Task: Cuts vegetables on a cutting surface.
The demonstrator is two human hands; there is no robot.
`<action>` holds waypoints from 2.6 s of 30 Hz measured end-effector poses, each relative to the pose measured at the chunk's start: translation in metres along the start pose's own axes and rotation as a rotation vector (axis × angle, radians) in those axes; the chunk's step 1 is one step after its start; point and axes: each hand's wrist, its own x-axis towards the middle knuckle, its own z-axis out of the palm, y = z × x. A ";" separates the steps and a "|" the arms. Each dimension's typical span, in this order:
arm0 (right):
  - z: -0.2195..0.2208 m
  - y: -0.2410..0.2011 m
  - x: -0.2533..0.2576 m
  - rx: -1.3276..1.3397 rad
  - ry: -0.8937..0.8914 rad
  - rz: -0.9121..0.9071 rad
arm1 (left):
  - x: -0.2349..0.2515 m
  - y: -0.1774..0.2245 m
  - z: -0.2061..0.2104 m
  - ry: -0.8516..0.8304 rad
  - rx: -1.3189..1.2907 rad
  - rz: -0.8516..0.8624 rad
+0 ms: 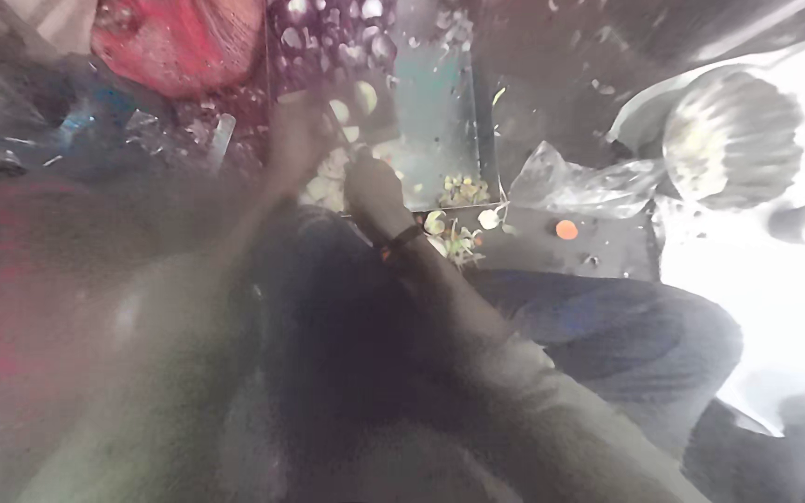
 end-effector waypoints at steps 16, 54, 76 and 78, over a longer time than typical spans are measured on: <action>0.020 -0.009 0.026 -0.002 -0.033 -0.128 | -0.002 0.001 -0.002 0.019 -0.034 -0.012; -0.008 0.103 -0.034 0.586 0.010 -0.030 | 0.041 0.010 0.014 -0.139 0.110 0.048; 0.003 0.112 -0.052 0.600 -0.018 -0.057 | 0.027 -0.042 -0.011 0.089 0.022 0.090; 0.004 0.108 -0.052 0.588 -0.033 -0.051 | 0.022 -0.045 -0.007 0.063 0.062 -0.048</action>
